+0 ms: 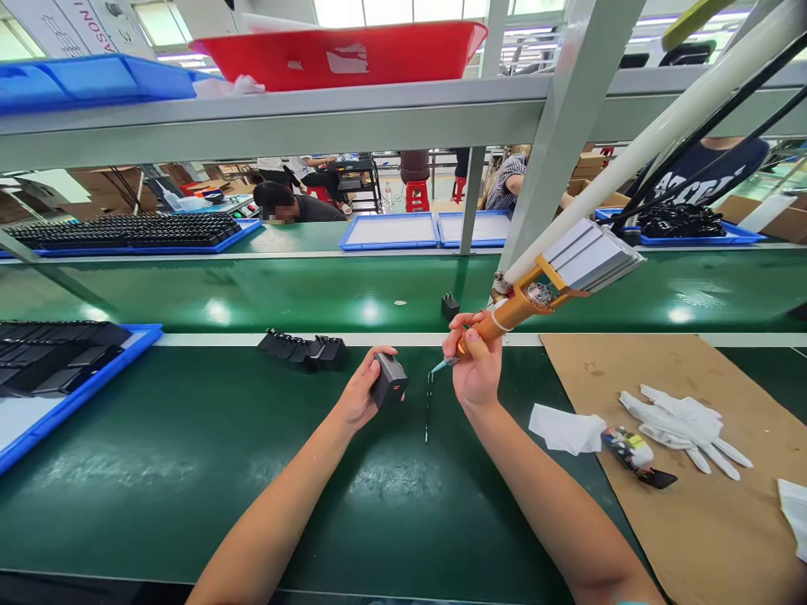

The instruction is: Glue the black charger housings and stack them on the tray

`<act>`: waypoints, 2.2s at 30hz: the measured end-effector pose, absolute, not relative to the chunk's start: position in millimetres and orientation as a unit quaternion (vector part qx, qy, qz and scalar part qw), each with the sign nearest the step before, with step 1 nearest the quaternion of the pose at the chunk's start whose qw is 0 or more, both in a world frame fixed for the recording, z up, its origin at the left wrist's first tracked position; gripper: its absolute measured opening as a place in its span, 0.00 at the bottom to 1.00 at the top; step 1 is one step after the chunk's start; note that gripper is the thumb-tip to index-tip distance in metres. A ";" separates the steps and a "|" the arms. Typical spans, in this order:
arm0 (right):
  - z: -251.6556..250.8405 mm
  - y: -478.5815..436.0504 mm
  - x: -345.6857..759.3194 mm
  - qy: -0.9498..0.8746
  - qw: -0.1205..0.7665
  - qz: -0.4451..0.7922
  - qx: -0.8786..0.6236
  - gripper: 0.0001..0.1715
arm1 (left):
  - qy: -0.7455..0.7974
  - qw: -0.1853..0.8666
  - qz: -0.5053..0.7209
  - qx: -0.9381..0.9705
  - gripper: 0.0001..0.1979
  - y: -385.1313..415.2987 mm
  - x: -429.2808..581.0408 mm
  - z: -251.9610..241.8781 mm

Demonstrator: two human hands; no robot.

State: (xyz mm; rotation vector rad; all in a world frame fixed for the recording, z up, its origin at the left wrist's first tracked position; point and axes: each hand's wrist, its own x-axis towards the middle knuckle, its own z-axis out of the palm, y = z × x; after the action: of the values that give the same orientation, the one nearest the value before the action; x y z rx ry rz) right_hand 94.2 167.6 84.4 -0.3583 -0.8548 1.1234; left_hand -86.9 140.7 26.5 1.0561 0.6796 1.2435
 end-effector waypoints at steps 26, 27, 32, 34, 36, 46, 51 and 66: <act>84.4 165.9 91.7 -0.386 0.743 0.520 -0.169 0.12 | 0.647 0.074 0.336 0.680 0.38 246.7 -96.2 9.4; 84.8 165.1 91.0 -0.387 0.742 0.521 -0.171 0.12 | 0.641 0.114 0.342 0.678 0.41 262.6 -88.2 9.9; 83.9 163.4 87.5 -0.391 0.740 0.523 -0.159 0.12 | 0.645 0.190 0.357 0.649 0.43 323.0 -65.8 11.7; 82.9 163.9 86.9 -0.394 0.741 0.520 -0.158 0.12 | 0.642 0.217 0.362 0.640 0.38 327.9 -66.4 12.6; 82.5 164.3 86.8 -0.398 0.740 0.518 -0.160 0.12 | 0.631 0.242 0.365 0.640 0.33 320.0 -71.6 13.4; 84.4 163.1 89.7 -0.399 0.733 0.526 -0.161 0.12 | 0.474 0.442 0.259 0.716 0.35 182.1 -120.8 19.9; 84.6 160.8 89.7 -0.409 0.724 0.530 -0.167 0.12 | 0.515 0.434 0.314 0.669 0.32 156.1 -104.6 9.3; 86.3 160.9 89.2 -0.405 0.732 0.524 -0.165 0.12 | 0.561 0.333 0.401 0.643 0.25 140.7 -94.7 12.2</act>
State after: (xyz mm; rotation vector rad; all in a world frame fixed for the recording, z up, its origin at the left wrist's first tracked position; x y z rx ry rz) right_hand 89.2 160.9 86.3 -0.3622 -0.8902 1.1523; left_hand -94.7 140.7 12.2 1.6803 1.4641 1.0462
